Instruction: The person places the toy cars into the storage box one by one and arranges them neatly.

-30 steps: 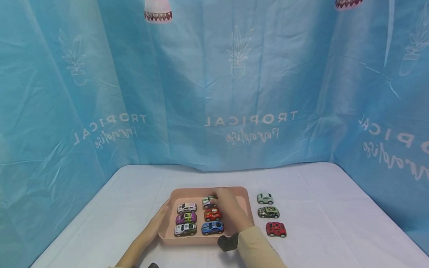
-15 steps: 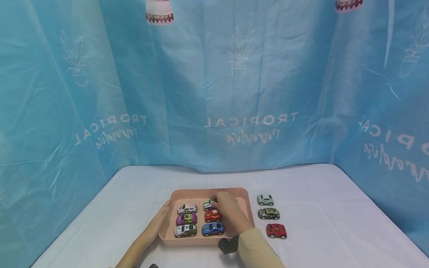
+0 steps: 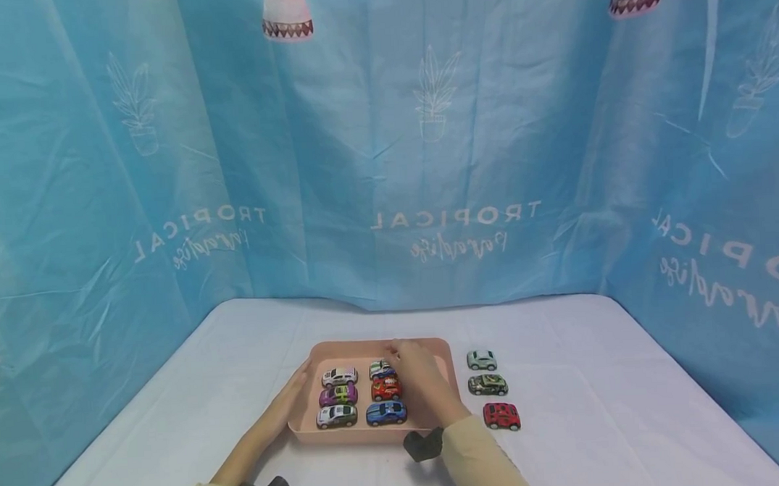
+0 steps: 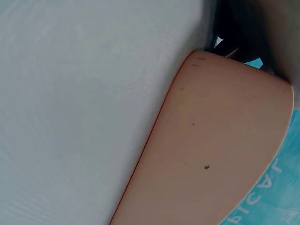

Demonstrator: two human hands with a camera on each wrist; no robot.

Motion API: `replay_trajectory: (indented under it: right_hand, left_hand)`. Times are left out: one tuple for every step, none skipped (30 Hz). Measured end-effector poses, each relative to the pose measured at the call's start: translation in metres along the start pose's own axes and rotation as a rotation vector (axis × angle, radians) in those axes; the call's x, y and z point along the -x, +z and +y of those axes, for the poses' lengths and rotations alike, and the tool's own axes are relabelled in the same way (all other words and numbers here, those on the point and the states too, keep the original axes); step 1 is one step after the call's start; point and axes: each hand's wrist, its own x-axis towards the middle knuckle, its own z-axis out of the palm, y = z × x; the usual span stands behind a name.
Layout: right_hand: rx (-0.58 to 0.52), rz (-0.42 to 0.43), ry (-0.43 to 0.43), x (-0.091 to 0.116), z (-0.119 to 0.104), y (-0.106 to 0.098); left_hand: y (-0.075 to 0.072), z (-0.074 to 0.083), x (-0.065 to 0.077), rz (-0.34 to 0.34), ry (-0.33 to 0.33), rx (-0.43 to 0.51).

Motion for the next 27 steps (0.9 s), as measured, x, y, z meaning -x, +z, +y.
replay_trajectory:
  right_hand:
    - [-0.009,0.003,0.004,0.0,-0.001,-0.001]
    - [-0.024,0.005,0.005,0.001,-0.001,-0.003]
    - [-0.031,0.005,0.004,0.001,-0.001,-0.004]
    - [-0.041,0.01,0.003,0.002,-0.002,-0.005]
    - [-0.045,0.014,-0.001,0.003,-0.002,-0.007]
    - [-0.049,0.02,-0.008,0.004,-0.003,-0.008]
    - [-0.059,0.025,-0.013,0.005,-0.003,-0.01]
    - [-0.067,0.034,-0.025,0.007,-0.003,-0.011]
    - [-0.067,0.048,-0.038,0.008,-0.003,-0.012]
    - [-0.065,0.065,-0.054,0.009,-0.003,-0.013]
    - [-0.051,0.086,-0.072,0.01,-0.003,-0.015]
    - [-0.031,0.109,-0.089,0.012,-0.002,-0.016]
    - [-0.01,0.132,-0.108,0.013,-0.002,-0.017]
    - [0.014,0.158,-0.131,0.014,-0.001,-0.018]
    - [0.041,0.185,-0.156,0.016,0.0,-0.019]
    - [0.049,0.203,-0.172,0.017,0.0,-0.021]
    - [0.052,0.218,-0.185,0.019,0.001,-0.022]
    - [0.042,0.225,-0.2,0.02,0.001,-0.024]
    - [0.024,0.225,-0.208,0.022,0.002,-0.025]
    - [0.003,0.224,-0.213,0.024,0.002,-0.027]
    - [-0.012,0.221,-0.211,0.026,0.002,-0.028]
    - [-0.032,0.214,-0.201,0.028,0.002,-0.03]
    - [-0.034,0.21,-0.193,0.03,0.002,-0.031]
    - [-0.032,0.206,-0.184,0.032,0.002,-0.033]
    - [-0.031,0.202,-0.174,0.034,0.001,-0.034]
    - [-0.031,0.199,-0.164,0.036,0.001,-0.036]
    - [-0.026,0.197,-0.155,0.039,0.0,-0.038]
  left_hand:
    - [0.0,0.0,0.0,0.0,0.005,0.002]
    - [0.0,0.001,0.0,-0.001,0.006,0.005]
    - [0.0,0.001,0.0,-0.001,0.004,0.004]
    - [0.0,0.001,0.0,-0.002,0.005,0.005]
    - [0.0,0.001,0.0,-0.003,0.005,0.003]
    - [0.0,0.001,0.0,-0.002,0.0,0.003]
    - [0.0,0.001,0.0,-0.002,-0.001,0.003]
    - [0.001,0.002,0.0,-0.002,-0.005,0.004]
    - [0.001,0.002,0.0,-0.002,-0.008,0.003]
    - [0.001,0.002,0.0,-0.001,-0.012,0.004]
    - [0.001,0.002,0.001,-0.001,-0.012,0.004]
    - [0.001,0.003,0.001,0.0,-0.012,0.006]
    - [0.001,0.003,0.001,0.0,-0.007,0.01]
    - [0.001,0.003,0.001,-0.001,-0.005,0.013]
    - [0.001,0.003,0.001,-0.002,-0.002,0.014]
    - [0.001,0.003,0.001,-0.003,0.0,0.015]
    - [0.001,0.002,0.0,-0.004,0.004,0.017]
    - [0.001,0.002,0.0,-0.005,0.004,0.018]
    - [0.001,0.002,0.0,-0.005,0.006,0.017]
    - [0.001,0.002,0.0,-0.005,0.003,0.015]
    - [0.001,0.001,0.0,-0.003,0.004,0.014]
    - [0.001,0.001,0.0,-0.002,0.004,0.014]
    - [0.001,0.001,0.0,-0.002,0.005,0.016]
    - [0.001,0.001,0.0,-0.001,0.006,0.016]
    - [0.001,0.001,0.0,-0.002,0.009,0.016]
    - [0.0,0.001,0.0,-0.002,0.011,0.016]
    - [0.0,0.001,0.0,-0.003,0.014,0.015]
